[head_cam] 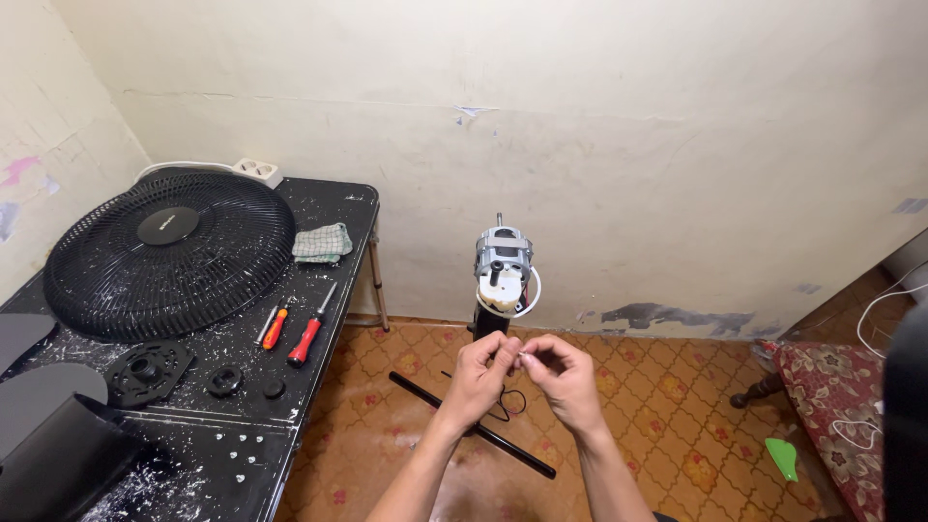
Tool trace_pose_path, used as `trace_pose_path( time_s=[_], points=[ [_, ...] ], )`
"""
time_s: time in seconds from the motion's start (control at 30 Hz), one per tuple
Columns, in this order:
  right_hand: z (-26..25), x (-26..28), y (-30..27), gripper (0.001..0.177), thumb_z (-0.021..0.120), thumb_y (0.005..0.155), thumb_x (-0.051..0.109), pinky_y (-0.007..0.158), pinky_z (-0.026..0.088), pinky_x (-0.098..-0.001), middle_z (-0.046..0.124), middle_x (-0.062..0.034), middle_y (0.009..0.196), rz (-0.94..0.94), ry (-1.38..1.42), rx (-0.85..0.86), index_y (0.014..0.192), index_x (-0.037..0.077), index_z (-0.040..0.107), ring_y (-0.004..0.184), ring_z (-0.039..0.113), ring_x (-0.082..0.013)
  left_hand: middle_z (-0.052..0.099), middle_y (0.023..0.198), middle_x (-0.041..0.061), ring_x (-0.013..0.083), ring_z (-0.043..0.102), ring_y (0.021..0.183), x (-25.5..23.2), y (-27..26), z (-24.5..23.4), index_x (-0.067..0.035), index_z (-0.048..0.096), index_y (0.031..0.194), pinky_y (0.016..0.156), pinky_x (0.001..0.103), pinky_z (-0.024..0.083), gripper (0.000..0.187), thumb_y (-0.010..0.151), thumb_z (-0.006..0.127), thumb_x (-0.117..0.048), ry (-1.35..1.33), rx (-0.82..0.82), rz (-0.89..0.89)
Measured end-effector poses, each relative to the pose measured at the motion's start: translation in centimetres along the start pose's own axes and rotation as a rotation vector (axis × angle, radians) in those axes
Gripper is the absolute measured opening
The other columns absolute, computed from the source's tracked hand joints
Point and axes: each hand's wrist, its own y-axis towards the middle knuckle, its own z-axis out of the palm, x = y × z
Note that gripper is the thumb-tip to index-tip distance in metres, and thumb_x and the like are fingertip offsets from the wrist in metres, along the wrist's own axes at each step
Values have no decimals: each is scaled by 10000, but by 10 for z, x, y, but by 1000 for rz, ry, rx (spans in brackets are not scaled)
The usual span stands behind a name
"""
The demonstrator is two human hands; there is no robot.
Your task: The person uses a screwdriver to tighten screws on a fan motor mounted on a stand. They repeatedly adjust the motor housing and secure it with screws while other fan parts lie on a nearby table.
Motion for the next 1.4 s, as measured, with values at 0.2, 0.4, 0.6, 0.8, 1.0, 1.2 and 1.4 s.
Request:
trace_pose_path(
  time_s=[0.2,0.4,0.6,0.8,1.0,1.2,1.4],
  points=[
    [3,-11,0,179,698,970,175,620,385,-235,457,15,775,195,1052,128,912,55,578,730,415,-107,665,967,83,191,628,950,12,7,3,-14,626,1037,914,348,496,492,1145,404,-439,-708,-160,-93],
    [13,-10,-1,187,705,933,191,576,376,-223,498,-11,777,269,1008,4,908,42,594,685,416,-106,609,1377,215,330,547,1331,-16,21,14,-4,520,1416,1138,431,402,762,1043,277,-622,-1279,-162,-183],
    [18,29,-3,168,789,836,92,659,496,-260,659,-57,892,-269,-506,65,965,2,731,749,600,-147,464,1550,221,367,378,1478,-40,24,28,-6,374,1555,1209,460,290,888,1016,230,-697,-1483,-41,-190],
    [26,71,1,293,841,803,149,695,534,-319,675,-85,905,-339,-870,123,1069,49,769,791,643,-199,397,1603,191,369,313,1511,-36,28,37,8,335,1563,1231,482,266,919,1004,196,-708,-1596,-72,-171],
    [38,68,-23,313,752,877,121,947,536,-369,678,-144,1222,-496,-916,67,1170,17,717,1117,653,-290,388,1609,173,350,316,1513,-24,38,26,-2,348,1557,1238,466,257,954,979,192,-745,-1701,-156,-103],
    [55,44,-48,436,695,912,99,1062,464,-432,581,-200,1399,-593,-977,58,1323,-32,632,1263,564,-374,405,1593,174,348,337,1502,-20,38,15,-3,356,1555,1249,473,257,957,978,224,-755,-1723,-163,-112],
    [61,25,-36,238,736,899,79,871,569,-332,685,-125,1204,-434,-798,-8,1134,46,738,1053,696,-250,429,1577,183,352,367,1484,-15,22,-2,12,365,1547,1237,465,271,964,974,242,-752,-1662,-149,-131]
  ],
)
